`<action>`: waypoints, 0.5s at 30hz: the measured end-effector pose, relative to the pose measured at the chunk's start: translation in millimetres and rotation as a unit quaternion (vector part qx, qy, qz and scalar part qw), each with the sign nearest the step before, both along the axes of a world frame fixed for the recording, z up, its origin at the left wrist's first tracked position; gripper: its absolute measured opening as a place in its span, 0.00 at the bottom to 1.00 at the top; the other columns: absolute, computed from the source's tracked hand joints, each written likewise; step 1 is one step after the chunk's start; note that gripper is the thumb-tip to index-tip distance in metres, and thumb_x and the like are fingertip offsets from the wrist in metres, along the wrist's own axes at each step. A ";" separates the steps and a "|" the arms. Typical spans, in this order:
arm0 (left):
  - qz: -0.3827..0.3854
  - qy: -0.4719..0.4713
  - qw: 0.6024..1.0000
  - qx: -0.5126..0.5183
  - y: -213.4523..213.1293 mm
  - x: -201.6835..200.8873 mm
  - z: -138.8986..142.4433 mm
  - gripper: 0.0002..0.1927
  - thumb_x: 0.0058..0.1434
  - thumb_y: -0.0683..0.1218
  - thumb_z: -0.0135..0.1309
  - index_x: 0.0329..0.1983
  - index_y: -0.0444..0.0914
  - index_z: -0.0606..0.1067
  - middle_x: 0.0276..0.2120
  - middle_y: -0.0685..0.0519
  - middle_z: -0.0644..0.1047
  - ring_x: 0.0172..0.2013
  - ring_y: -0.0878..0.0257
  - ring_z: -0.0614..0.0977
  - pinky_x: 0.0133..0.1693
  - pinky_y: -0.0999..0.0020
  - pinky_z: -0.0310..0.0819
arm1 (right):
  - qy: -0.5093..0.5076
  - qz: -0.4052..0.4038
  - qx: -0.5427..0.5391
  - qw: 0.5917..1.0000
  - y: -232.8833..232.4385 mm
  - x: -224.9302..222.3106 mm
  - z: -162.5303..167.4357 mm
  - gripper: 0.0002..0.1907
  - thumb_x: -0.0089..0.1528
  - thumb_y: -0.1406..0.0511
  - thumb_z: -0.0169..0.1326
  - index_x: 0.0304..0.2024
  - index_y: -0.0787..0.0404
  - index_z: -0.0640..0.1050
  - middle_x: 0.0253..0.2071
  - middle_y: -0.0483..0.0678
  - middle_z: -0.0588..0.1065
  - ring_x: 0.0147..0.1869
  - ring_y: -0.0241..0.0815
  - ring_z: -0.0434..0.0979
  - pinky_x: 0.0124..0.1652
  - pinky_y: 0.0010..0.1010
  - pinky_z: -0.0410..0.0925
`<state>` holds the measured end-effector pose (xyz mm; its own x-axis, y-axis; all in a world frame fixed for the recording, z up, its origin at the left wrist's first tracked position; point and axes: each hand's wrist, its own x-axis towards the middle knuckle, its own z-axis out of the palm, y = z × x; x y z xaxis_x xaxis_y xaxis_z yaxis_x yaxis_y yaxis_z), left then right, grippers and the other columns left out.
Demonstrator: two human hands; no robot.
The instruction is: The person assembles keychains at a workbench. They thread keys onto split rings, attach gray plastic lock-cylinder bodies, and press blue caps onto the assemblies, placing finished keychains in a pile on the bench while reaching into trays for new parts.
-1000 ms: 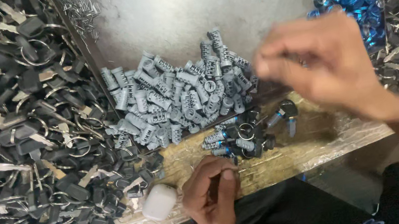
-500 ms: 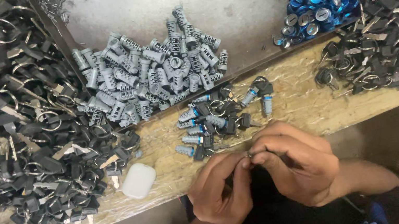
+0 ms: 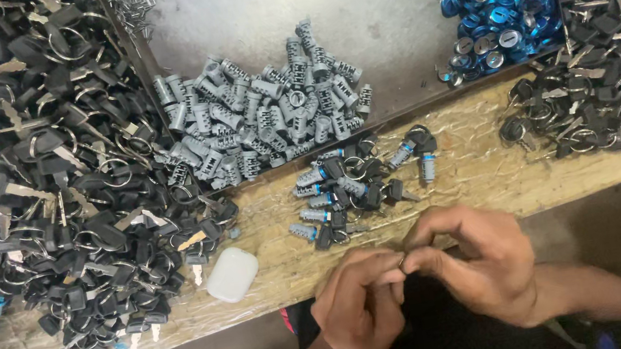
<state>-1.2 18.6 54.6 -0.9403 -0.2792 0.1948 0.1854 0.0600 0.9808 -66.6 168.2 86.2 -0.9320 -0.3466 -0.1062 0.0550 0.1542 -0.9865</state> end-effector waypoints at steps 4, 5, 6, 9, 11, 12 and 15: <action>-0.100 -0.067 0.990 0.077 -19.0 -4.3 -2.6 0.02 0.74 0.34 0.48 0.44 0.32 0.71 0.31 0.49 0.75 0.23 0.69 0.75 0.26 0.74 0.68 | -0.145 0.163 0.017 0.976 0.3 -51.8 0.8 0.11 0.54 0.71 0.68 0.35 0.66 0.77 0.30 0.48 0.78 0.32 0.38 0.80 0.31 0.27 0.72; -0.117 -0.085 0.983 0.109 -22.5 -4.4 -3.5 0.02 0.75 0.35 0.47 0.44 0.32 0.70 0.30 0.51 0.73 0.23 0.69 0.75 0.26 0.74 0.67 | -0.069 0.239 0.038 0.968 -2.9 -68.7 1.4 0.08 0.57 0.68 0.66 0.35 0.63 0.79 0.30 0.45 0.80 0.31 0.35 0.80 0.28 0.25 0.70; -0.133 -0.103 0.976 0.141 -25.7 -4.4 -4.8 0.03 0.76 0.36 0.47 0.44 0.33 0.70 0.29 0.52 0.72 0.23 0.69 0.75 0.25 0.73 0.66 | 0.008 0.313 0.058 0.948 -6.8 -87.8 2.5 0.06 0.59 0.66 0.65 0.35 0.60 0.81 0.30 0.42 0.81 0.29 0.32 0.81 0.25 0.24 0.68; -0.120 -0.200 0.874 0.427 -27.3 -2.6 -11.2 0.04 0.76 0.38 0.44 0.47 0.31 0.69 0.28 0.53 0.70 0.23 0.70 0.69 0.24 0.72 0.65 | 0.301 0.415 0.107 0.852 -39.9 -155.2 -7.4 0.04 0.69 0.62 0.59 0.41 0.53 0.83 0.34 0.41 0.82 0.31 0.30 0.80 0.28 0.21 0.69; -0.087 -0.197 0.863 0.457 -25.4 -0.2 -17.1 0.05 0.75 0.39 0.44 0.47 0.31 0.68 0.28 0.52 0.71 0.22 0.70 0.69 0.23 0.72 0.65 | 0.456 0.358 0.234 0.781 -65.5 -203.3 -12.7 0.04 0.70 0.66 0.60 0.46 0.57 0.84 0.34 0.48 0.80 0.31 0.42 0.78 0.28 0.34 0.67; -0.071 -0.196 0.858 0.470 -24.2 0.8 -20.8 0.05 0.75 0.39 0.43 0.47 0.31 0.68 0.28 0.52 0.71 0.21 0.70 0.69 0.23 0.72 0.65 | 0.489 0.355 0.251 0.756 -84.0 -226.9 -20.0 0.07 0.68 0.68 0.60 0.48 0.59 0.84 0.34 0.49 0.80 0.32 0.46 0.78 0.30 0.36 0.68; -0.058 -0.219 0.841 0.492 -21.6 4.5 -29.6 0.06 0.77 0.39 0.43 0.47 0.31 0.68 0.26 0.53 0.69 0.23 0.71 0.68 0.25 0.73 0.64 | 0.547 0.351 0.276 0.708 -128.1 -271.9 -34.5 0.13 0.65 0.72 0.60 0.52 0.61 0.82 0.38 0.52 0.78 0.36 0.49 0.78 0.36 0.37 0.70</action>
